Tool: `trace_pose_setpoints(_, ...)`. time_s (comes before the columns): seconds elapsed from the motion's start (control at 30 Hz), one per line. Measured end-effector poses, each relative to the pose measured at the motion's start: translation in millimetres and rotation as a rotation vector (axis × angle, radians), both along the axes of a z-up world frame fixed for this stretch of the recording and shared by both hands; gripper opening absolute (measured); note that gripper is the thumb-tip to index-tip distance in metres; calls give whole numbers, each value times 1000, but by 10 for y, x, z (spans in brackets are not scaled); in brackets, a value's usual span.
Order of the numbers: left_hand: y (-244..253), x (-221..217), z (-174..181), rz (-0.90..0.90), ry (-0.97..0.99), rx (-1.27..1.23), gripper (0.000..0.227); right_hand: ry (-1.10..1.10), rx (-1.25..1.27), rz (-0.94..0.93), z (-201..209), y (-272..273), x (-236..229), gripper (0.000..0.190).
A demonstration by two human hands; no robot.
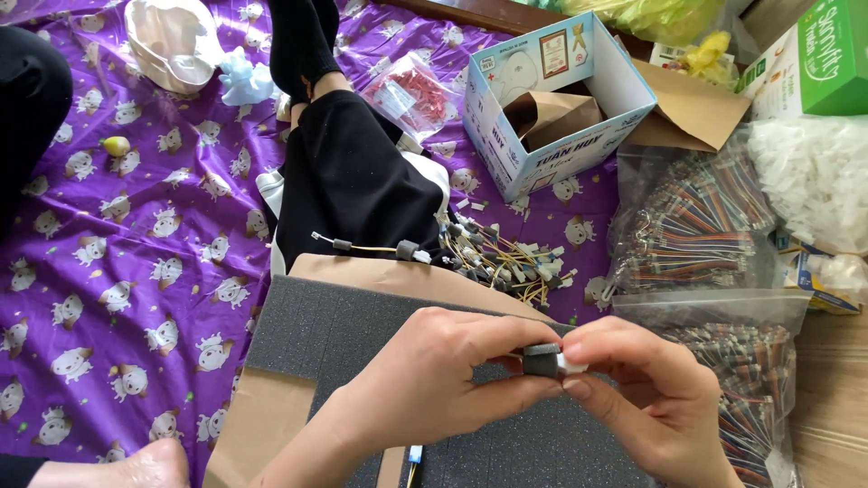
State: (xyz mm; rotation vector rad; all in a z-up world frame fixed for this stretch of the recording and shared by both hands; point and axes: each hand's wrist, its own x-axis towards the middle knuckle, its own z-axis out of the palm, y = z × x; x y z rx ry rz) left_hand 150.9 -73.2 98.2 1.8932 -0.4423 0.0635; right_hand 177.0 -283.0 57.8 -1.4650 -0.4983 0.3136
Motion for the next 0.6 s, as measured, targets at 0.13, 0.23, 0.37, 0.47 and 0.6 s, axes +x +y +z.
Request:
trace_pose_setpoints(0.13,10,-8,0,9,-54,44,30,-45,-124,-131,-43,-9,-34,19)
trace_pose_setpoints(0.23,5,4,-27,8,-82,31,33,-15,-153,-186,-114,-43,-47,19)
trace_pose_setpoints(0.37,27,24,-53,-24,-80,47,31,-70,-34,-58,-44,23,-1,23)
trace_pose_setpoints(0.47,24,22,-61,-9,-91,18,29,-98,-89,-148,-22,72,-24,17)
trace_pose_setpoints(0.6,31,12,-57,18,-145,55,28,-51,-64,-228,-146,89,-59,13)
